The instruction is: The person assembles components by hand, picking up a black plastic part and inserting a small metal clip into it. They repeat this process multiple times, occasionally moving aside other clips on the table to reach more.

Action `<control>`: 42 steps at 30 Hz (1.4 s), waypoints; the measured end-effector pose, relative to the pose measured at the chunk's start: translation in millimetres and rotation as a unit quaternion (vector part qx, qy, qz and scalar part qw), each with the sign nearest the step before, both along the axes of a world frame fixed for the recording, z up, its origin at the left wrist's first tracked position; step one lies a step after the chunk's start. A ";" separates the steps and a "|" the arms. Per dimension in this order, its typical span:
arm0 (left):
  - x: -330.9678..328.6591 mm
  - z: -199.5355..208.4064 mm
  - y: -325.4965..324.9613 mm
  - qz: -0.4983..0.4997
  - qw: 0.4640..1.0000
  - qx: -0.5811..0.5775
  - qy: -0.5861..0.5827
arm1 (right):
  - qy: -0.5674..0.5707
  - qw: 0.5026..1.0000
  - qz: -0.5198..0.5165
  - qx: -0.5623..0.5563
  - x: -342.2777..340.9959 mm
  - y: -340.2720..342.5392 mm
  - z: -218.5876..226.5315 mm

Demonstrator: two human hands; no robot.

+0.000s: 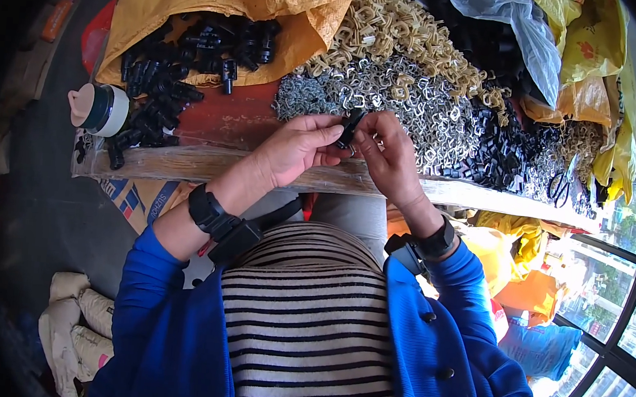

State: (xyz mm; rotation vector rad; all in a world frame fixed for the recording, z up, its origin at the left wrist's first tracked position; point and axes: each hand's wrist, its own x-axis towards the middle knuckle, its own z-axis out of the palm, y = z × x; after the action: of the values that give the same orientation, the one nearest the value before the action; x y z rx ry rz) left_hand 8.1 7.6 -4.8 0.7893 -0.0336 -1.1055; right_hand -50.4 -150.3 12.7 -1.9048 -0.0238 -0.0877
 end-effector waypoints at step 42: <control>-13.4 -9.0 8.4 -0.070 0.994 -0.045 0.071 | -0.175 0.923 0.148 -0.310 -21.8 -16.2 15.6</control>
State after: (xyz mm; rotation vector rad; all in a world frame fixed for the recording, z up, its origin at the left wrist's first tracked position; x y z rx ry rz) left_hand -5.3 15.9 -13.7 0.6331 -0.0195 -1.2823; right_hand -72.2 -166.6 28.4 -2.4672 -0.6496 -0.2363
